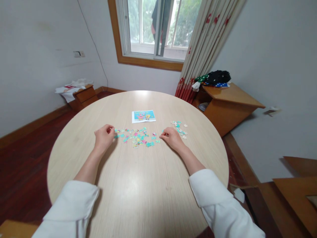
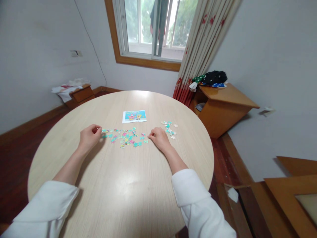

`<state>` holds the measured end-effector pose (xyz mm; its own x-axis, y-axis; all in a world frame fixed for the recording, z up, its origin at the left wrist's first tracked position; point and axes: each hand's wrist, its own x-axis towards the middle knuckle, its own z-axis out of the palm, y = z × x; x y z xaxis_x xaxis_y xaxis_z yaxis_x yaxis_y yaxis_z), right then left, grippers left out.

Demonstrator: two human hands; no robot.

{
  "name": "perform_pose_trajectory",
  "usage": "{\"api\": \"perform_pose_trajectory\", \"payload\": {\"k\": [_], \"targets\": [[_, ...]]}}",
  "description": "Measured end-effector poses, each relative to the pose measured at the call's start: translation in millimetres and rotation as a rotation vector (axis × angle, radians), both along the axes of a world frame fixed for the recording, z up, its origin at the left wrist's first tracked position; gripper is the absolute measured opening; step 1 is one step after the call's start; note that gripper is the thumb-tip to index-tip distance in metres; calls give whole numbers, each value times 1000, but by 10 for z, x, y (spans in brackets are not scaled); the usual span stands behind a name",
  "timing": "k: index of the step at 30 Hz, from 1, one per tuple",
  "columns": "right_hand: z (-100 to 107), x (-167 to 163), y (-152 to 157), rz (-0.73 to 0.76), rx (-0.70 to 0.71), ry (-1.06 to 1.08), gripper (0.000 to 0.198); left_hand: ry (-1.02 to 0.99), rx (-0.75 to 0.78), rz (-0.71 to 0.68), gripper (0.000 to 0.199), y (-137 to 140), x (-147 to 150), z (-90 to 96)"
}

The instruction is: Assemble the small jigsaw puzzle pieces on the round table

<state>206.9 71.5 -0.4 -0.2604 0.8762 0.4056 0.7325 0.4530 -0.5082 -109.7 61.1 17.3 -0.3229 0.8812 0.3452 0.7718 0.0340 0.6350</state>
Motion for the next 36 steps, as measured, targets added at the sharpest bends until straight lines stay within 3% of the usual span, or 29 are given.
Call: {"api": "perform_pose_trajectory", "payload": {"k": [7, 11, 16, 22, 27, 36], "targets": [[28, -7, -25, -26, -146, -68, 18, 14, -9, 0, 23, -3, 7, 10], [60, 26, -36, -43, -103, -67, 23, 22, -4, -4, 23, 0, -1, 3], [135, 331, -8, -345, 16, -16, 25, 22, -9, -4, 23, -10, 15, 19], [77, 684, 56, -540, -115, -68, 18, 17, -9, -3, 24, -10, 18, 12], [20, 684, 78, -524, -154, -136, 18, 7, -3, -5, 24, -4, 7, 0], [17, 703, 91, -514, -189, -37, 17, 11, -13, -6, 22, -26, 34, 46]]}}
